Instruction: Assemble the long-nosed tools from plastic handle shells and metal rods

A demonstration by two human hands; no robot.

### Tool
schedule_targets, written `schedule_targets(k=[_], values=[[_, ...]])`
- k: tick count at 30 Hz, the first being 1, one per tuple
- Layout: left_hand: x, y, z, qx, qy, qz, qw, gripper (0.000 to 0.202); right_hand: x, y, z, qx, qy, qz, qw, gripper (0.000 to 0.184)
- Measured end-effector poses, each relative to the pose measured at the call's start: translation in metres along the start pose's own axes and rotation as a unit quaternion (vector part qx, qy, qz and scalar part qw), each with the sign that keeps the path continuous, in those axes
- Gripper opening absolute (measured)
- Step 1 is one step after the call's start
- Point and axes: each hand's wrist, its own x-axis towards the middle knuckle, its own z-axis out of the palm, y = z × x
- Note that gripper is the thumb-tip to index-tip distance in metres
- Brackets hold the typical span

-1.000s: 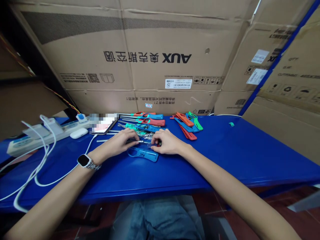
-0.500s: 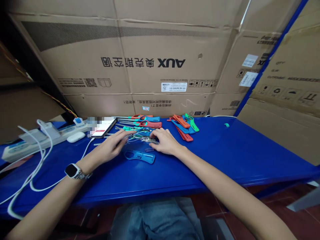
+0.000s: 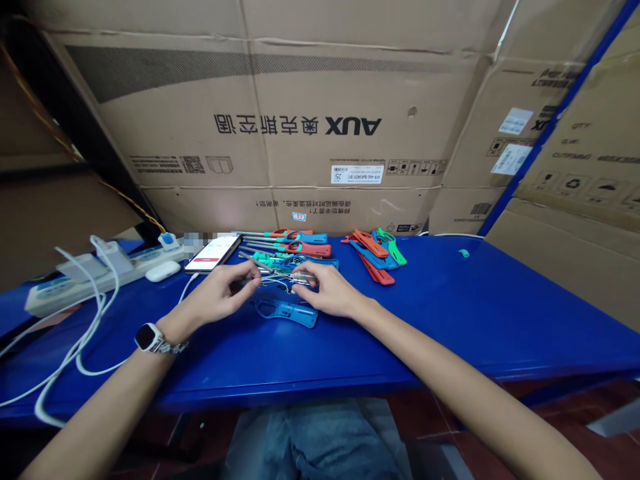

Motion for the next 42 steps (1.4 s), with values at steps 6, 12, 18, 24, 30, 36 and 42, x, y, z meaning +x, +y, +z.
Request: schedule_targets(k=[6,12,18,24,30,36,42], values=[[-0.001,-0.002,-0.004,-0.054,-0.006,-0.027,0.998,0.017,0.0,-0.009,0.008,0.085,-0.054,0.025,0.995,0.024],[-0.001,-0.007,-0.004,-0.088,-0.056,-0.04,0.994,0.012,0.0,-0.007,0.015,0.081,-0.073,0.041,0.993,0.028],[-0.001,-0.008,-0.006,-0.098,-0.068,-0.054,0.991,0.012,-0.001,-0.009,0.019,-0.001,-0.09,0.039,0.995,0.018],[-0.001,-0.007,-0.009,-0.115,-0.072,-0.048,0.99,0.012,-0.002,-0.012,0.02,0.028,-0.084,0.027,0.996,0.02],[0.0,-0.004,-0.009,-0.13,-0.113,-0.07,0.983,0.029,-0.004,-0.011,0.019,0.033,-0.091,0.035,0.995,0.017],[-0.001,0.008,-0.001,-0.119,-0.127,-0.045,0.984,0.031,-0.003,-0.011,0.02,0.005,-0.088,0.031,0.996,0.024],[-0.001,0.003,0.006,-0.117,-0.135,-0.039,0.983,0.033,-0.004,-0.007,0.021,0.028,-0.094,0.04,0.994,0.032]])
